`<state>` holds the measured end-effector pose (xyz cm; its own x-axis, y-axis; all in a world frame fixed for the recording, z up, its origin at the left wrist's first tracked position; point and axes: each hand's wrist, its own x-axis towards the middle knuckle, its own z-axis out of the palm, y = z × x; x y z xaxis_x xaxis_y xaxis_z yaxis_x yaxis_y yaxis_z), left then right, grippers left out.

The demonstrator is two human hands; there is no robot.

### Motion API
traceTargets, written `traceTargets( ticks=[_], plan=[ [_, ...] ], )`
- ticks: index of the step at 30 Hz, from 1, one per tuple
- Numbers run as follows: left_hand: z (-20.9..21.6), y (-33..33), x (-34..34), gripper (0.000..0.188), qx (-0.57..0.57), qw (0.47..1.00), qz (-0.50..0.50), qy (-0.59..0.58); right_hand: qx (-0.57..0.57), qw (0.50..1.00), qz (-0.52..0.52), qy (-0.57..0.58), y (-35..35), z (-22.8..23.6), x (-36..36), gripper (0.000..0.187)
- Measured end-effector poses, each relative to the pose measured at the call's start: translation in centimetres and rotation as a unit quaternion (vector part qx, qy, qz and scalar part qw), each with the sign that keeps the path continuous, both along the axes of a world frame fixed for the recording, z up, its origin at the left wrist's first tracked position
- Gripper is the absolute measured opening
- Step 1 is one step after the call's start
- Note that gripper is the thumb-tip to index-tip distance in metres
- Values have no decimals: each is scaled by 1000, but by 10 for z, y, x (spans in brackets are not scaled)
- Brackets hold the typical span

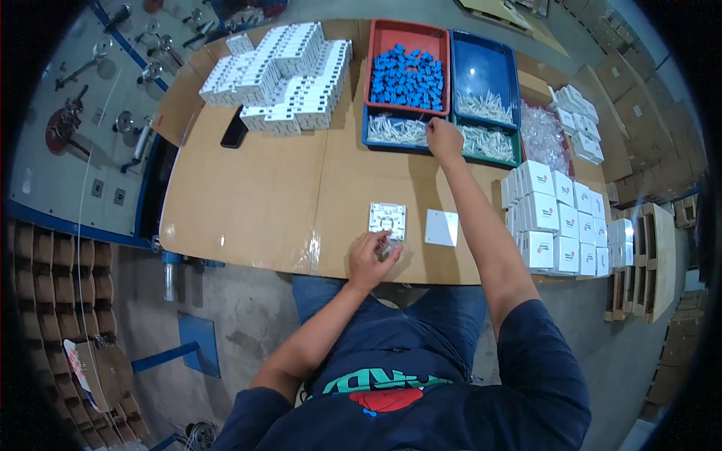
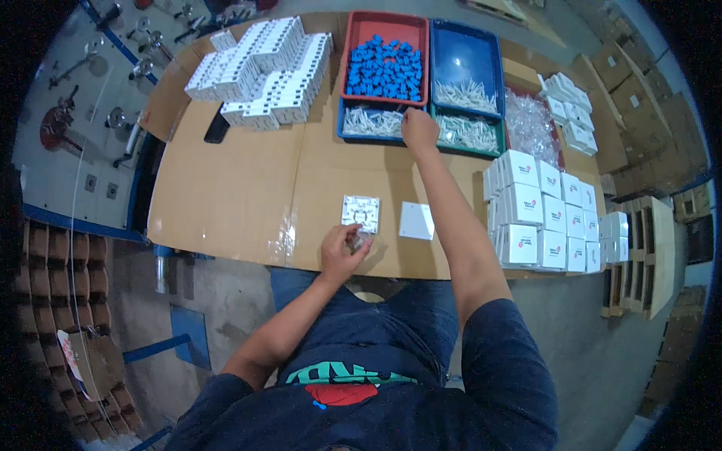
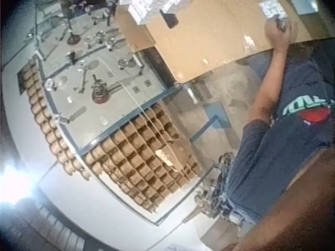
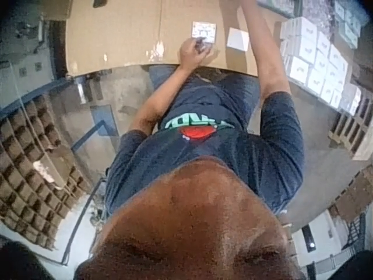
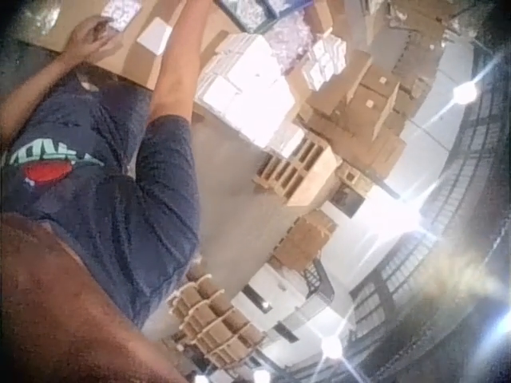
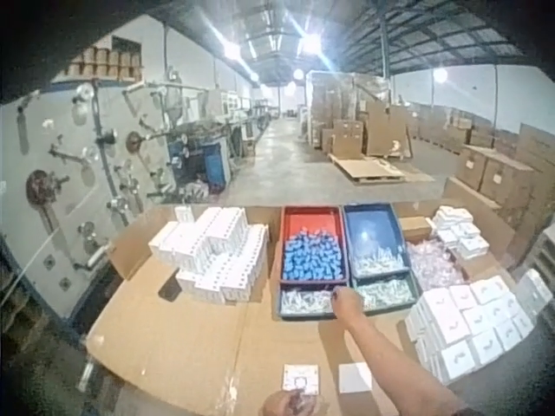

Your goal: Assembling and packaging electronic or mechanical components into white boxes.

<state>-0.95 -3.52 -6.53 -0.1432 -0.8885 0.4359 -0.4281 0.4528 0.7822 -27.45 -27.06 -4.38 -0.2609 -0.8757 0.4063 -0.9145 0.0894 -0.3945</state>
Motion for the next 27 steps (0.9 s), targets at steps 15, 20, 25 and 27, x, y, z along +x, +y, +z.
traceTargets(
  ticks=[15,20,25,27],
  plan=[
    [-2,5,3,35,9,1000,0,-18,9,997,0,-75,8,16,-1,14],
    [-5,3,5,36,53,999,11,-4,33,957,93,-272,86,5,-10,22],
    [6,-2,2,37,48,999,0,6,54,897,113,-424,195,14,30,14],
    [5,-4,1,37,37,999,-2,18,85,865,100,-483,224,16,48,12]
  ],
)
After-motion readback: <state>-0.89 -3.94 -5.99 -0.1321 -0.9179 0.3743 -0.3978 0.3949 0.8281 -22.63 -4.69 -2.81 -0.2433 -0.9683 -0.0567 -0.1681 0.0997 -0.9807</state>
